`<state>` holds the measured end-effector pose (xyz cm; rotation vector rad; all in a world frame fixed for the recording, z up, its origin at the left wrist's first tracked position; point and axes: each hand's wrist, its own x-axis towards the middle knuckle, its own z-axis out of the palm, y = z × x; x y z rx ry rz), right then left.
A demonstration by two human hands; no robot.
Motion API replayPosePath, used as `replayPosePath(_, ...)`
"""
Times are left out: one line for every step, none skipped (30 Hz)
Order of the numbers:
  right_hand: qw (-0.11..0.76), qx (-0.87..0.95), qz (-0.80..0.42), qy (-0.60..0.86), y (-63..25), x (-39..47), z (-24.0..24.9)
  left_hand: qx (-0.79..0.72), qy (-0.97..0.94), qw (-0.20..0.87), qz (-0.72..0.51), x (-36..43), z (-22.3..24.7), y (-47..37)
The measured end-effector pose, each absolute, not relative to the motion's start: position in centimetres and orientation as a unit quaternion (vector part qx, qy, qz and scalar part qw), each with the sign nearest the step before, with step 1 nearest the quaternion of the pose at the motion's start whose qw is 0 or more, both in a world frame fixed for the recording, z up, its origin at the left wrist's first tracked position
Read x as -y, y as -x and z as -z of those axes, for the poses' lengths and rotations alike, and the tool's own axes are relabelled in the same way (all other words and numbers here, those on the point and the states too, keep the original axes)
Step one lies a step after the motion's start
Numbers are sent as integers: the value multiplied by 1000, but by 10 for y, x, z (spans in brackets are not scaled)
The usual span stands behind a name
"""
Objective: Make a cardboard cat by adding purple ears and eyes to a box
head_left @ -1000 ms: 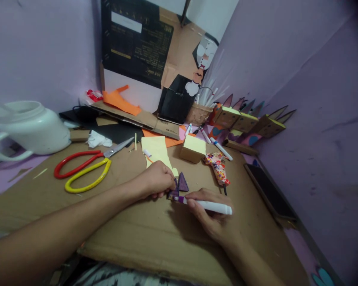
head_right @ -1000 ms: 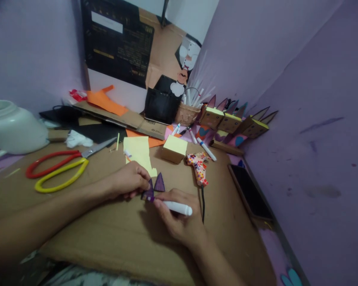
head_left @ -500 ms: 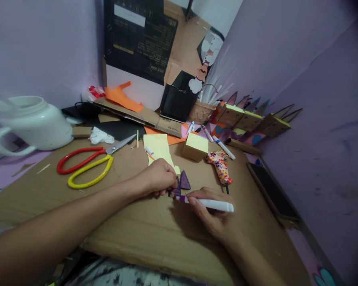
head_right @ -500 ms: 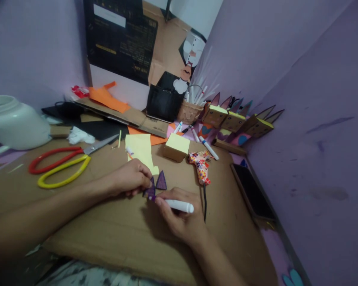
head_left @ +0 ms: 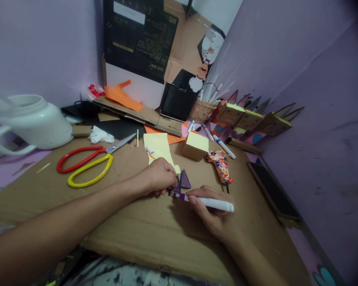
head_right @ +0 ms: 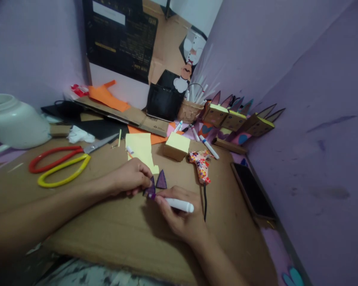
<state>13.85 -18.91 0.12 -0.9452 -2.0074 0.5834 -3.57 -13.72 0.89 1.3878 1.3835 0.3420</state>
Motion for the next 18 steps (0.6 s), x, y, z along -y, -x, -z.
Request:
replayPosePath(410, 799, -232, 374, -138, 189, -2, -584, -585, 544, -143, 137, -9, 36)
replayPosePath(410, 799, -229, 375, -138, 189, -2, -584, -585, 544, -142, 137, -10, 36)
replayPosePath(412, 799, -224, 377, -138, 189, -3, -585, -585, 543, -142, 137, -10, 36)
replayPosePath(415, 798, -217, 380, -138, 189, -3, -585, -586, 543, -141, 137, -11, 35)
replayPosePath(419, 797, -211, 380, -138, 189, -3, -586, -586, 543, -139, 137, -11, 35)
replayPosePath(420, 797, -209, 380, -138, 189, -3, -586, -586, 543, -137, 137, -11, 35)
replayPosePath(418, 798, -211, 380, -138, 189, -3, -586, -586, 543, -135, 137, -11, 35)
replayPosePath(415, 799, -215, 378, -138, 189, -2, -587, -586, 543, -134, 137, -11, 35)
replayPosePath(413, 799, -221, 377, -138, 189, -2, -587, -585, 543, -134, 137, -11, 35)
replayPosePath(412, 798, -225, 377, -138, 189, -2, -588, -585, 542, -134, 137, -11, 35)
replayPosePath(412, 797, -227, 378, -138, 189, -2, -589, -584, 542, -135, 137, -11, 35)
replayPosePath(415, 796, -225, 379, -138, 189, -1, -588, -584, 543, -136, 137, -11, 35)
replayPosePath(418, 796, -220, 378, -139, 189, -1, -588, -583, 544, -137, 138, -11, 35)
replayPosePath(420, 797, -215, 377, -139, 189, -1, -587, -583, 545, -137, 138, -12, 35)
replayPosePath(419, 799, -212, 376, -139, 189, 0, -586, -582, 547, -138, 138, -12, 34)
replayPosePath(417, 801, -210, 374, -139, 189, 0, -585, -581, 548, -139, 138, -12, 34)
replayPosePath(415, 802, -211, 373, -139, 189, 0, -585, -581, 549, -140, 138, -12, 34)
replayPosePath(412, 803, -215, 372, -138, 189, 0, -584, -581, 549, -141, 138, -12, 34)
